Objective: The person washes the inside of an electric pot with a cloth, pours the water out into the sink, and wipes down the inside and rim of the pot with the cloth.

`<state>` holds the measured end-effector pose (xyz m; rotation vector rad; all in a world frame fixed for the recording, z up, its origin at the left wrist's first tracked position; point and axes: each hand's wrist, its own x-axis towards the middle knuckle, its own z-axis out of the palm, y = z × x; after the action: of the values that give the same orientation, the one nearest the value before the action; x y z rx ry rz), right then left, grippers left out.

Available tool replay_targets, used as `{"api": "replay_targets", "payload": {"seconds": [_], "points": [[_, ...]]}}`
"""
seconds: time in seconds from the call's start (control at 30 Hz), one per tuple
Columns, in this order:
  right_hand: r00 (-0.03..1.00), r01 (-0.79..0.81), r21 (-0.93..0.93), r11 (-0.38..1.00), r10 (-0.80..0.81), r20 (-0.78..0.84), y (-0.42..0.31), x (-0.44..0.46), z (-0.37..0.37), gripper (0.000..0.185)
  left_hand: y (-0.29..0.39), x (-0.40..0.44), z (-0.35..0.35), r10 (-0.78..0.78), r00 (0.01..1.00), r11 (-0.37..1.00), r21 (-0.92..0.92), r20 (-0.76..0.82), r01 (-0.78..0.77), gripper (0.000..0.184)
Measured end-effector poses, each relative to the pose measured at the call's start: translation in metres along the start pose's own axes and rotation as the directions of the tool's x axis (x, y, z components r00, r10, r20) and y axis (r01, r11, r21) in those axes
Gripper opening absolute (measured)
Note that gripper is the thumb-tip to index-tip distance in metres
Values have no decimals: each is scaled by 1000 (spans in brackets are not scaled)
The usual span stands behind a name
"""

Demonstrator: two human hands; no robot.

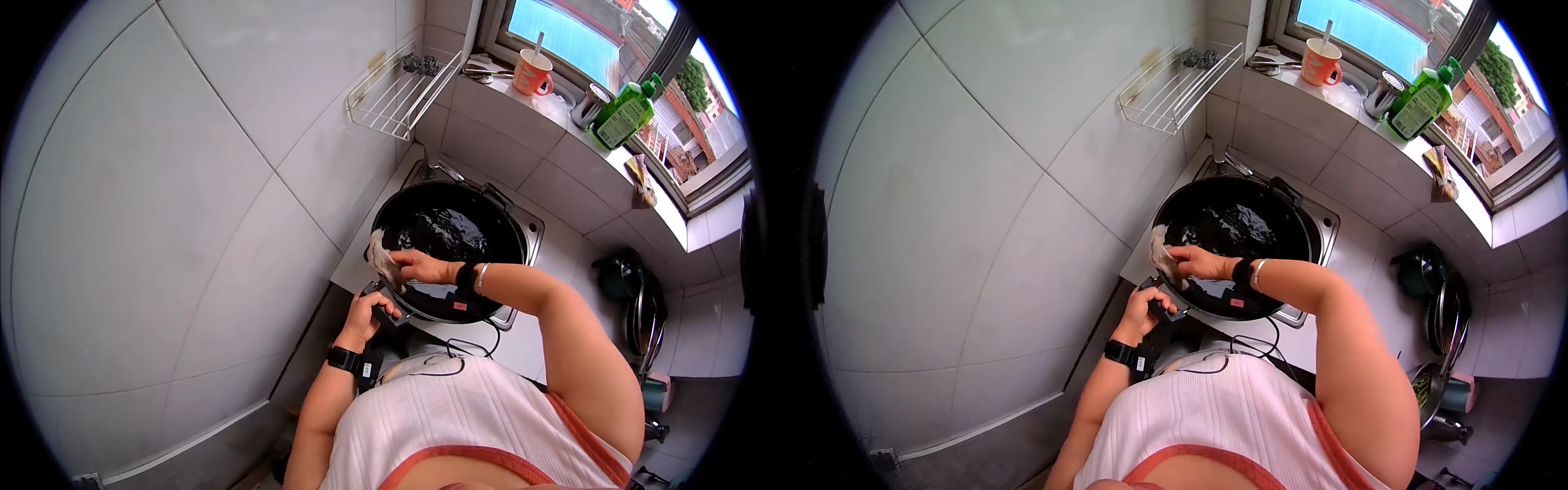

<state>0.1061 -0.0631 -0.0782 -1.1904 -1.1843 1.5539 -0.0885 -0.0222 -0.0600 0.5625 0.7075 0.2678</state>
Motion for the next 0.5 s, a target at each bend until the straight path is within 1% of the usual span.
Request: {"api": "replay_targets", "payload": {"seconds": [0.07, 0.1, 0.2, 0.23, 0.27, 0.33, 0.37, 0.4, 0.47, 0.5], "points": [[995, -45, 9, 999, 44, 90, -12, -19, 5, 42, -2, 1, 1, 6, 1000, 1000, 19, -4, -6, 10], [990, -67, 9, 998, 66, 125, -11, -26, 5, 44, -3, 3, 1, 13, 1000, 1000, 8, -9, -12, 10], [959, -211, 116, 971, 183, 217, -12, -52, 2, 44, -5, 4, 1, 8, 999, 1000, -2, -34, -8, 10], [934, -316, 177, 932, 272, 232, -28, -63, 6, 38, -5, 4, 1, 4, 998, 1000, -7, -56, -4, 10], [936, -314, 181, 932, 271, 227, -27, -69, 0, 38, -7, 4, 0, -1, 999, 1000, -2, -53, 1, 10], [844, -365, 31, 930, 317, 433, -25, -85, -15, 29, -7, 4, 0, 14, 999, 1000, -1, -52, -15, 10], [825, -316, -15, 949, 282, 490, 0, -91, -25, 23, -5, 3, 3, 4, 999, 1000, -1, -48, -4, 9], [802, -305, -57, 951, 289, 523, 12, -100, -37, 22, -4, 4, 3, -1, 999, 1000, 5, -43, 1, 9], [756, -326, -270, 906, 421, 501, 15, -117, -60, 22, -4, 3, 3, -12, 998, 1000, -10, -56, 11, 9], [733, -203, -471, 859, 452, 508, 21, -125, -78, 25, -2, 3, 6, -14, 998, 1000, -8, -59, 14, 8]]}}
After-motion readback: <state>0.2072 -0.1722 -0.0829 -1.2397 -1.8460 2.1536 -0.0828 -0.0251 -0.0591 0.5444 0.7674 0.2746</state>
